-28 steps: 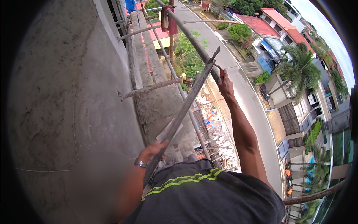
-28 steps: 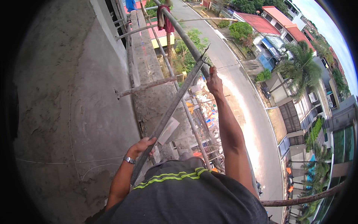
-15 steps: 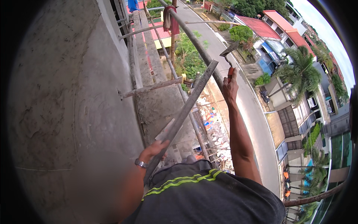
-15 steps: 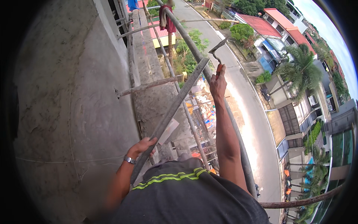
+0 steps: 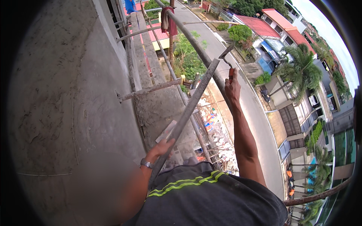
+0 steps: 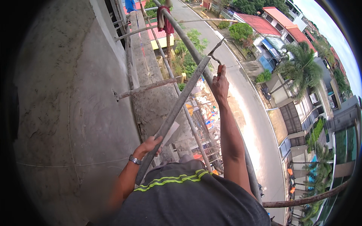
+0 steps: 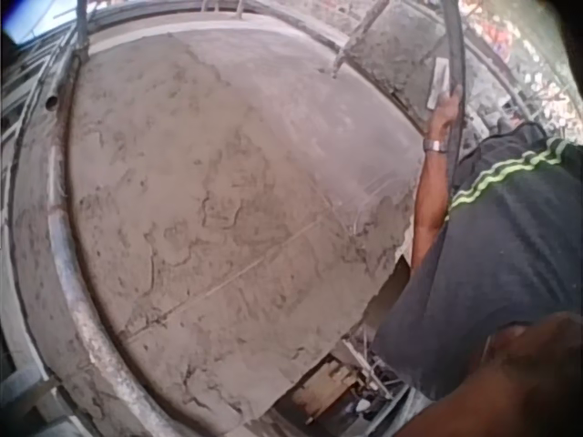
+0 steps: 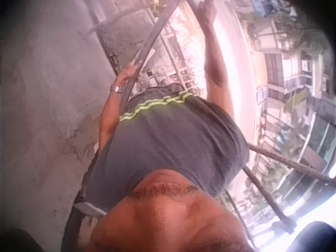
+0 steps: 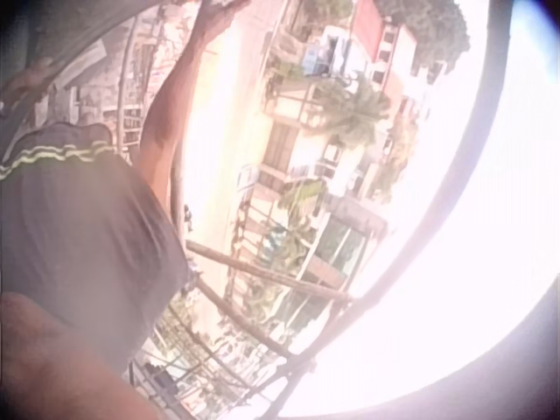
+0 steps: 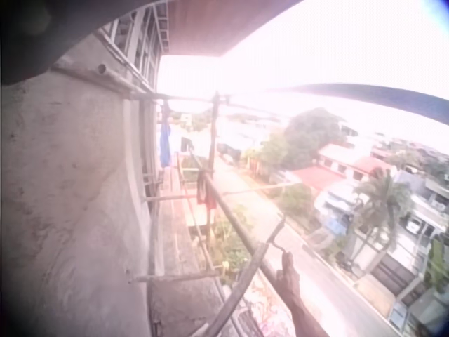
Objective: The person uses a long metal straightedge to level and smooth a wet concrete surface on a construction site. They repeatedly drag the straightedge across the concrete to create a flat finish, occasionally using a trowel to scrape excess material from the tool.
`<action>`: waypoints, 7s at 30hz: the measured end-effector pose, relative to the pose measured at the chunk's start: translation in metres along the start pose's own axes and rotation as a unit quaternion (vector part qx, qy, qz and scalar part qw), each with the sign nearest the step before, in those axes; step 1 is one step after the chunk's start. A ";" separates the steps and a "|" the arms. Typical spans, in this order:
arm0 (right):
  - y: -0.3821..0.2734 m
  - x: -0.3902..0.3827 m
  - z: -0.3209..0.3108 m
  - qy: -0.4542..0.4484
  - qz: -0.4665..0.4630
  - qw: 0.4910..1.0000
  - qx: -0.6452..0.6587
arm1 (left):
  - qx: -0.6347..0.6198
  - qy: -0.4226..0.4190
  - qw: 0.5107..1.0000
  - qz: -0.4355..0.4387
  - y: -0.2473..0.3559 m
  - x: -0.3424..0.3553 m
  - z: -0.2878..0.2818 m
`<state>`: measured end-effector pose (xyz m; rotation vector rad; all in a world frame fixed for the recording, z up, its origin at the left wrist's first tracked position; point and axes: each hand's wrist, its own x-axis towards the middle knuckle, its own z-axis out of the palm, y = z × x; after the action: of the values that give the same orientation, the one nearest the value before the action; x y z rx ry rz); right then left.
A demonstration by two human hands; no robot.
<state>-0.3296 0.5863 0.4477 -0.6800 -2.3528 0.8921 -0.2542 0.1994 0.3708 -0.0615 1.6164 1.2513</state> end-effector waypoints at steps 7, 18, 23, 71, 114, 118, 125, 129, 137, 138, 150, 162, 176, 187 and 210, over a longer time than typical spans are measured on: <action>0.023 0.008 0.011 -0.032 -0.057 0.997 -0.037 | -0.005 0.027 1.000 0.014 0.008 -0.005 0.004; 0.005 -0.009 0.015 -0.021 -0.063 0.997 -0.048 | -0.003 0.029 0.999 0.039 -0.001 0.005 0.004; 0.026 -0.005 0.015 -0.032 -0.078 0.995 -0.044 | -0.012 0.041 0.999 0.017 0.013 0.002 0.011; -0.002 0.006 -0.012 -0.039 -0.054 0.990 -0.121 | 0.091 0.106 0.988 0.062 0.078 0.022 0.037; 0.079 -0.012 -0.013 0.001 0.122 0.962 0.243 | 0.300 0.482 0.815 -0.114 -0.221 -0.137 0.034; 0.078 -0.009 -0.013 -0.019 0.118 0.967 0.223 | 0.325 0.486 0.780 -0.223 -0.258 -0.126 0.043; 0.060 -0.016 -0.017 -0.025 0.118 0.977 0.176 | -0.012 0.483 0.848 -0.218 -0.335 -0.121 0.066; 0.079 -0.010 -0.017 -0.041 0.075 0.980 0.180 | -0.246 0.455 0.837 -0.180 -0.304 -0.117 0.082; 0.036 -0.086 0.021 -0.253 0.048 0.931 0.257 | -0.140 0.451 0.863 -0.180 -0.294 -0.100 0.121; 0.041 -0.099 0.035 -0.330 0.091 0.907 0.245 | -0.061 0.482 0.861 -0.152 -0.306 -0.097 0.127; 0.200 -0.300 0.256 -0.626 0.308 0.711 -0.089 | -0.283 0.417 0.842 -0.191 -0.277 -0.092 0.099; 0.272 -0.327 0.448 -0.552 0.329 0.766 -0.021 | -0.198 0.373 0.872 -0.246 -0.322 -0.061 0.072; 0.311 -0.300 0.614 -0.422 0.459 0.759 0.186 | -0.023 0.440 0.857 -0.268 -0.348 -0.046 0.091; 0.340 -0.307 0.561 -0.451 0.525 0.686 0.224 | -0.118 0.395 0.861 -0.296 -0.349 -0.050 0.100; -0.351 -0.223 0.216 -0.439 -0.195 0.737 0.476 | -0.019 0.703 0.674 0.226 -0.066 -0.134 -0.027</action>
<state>-0.3936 0.1243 0.4914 0.8013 -2.0455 2.2555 -0.1725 0.0815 0.4215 -0.9055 3.0556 1.7383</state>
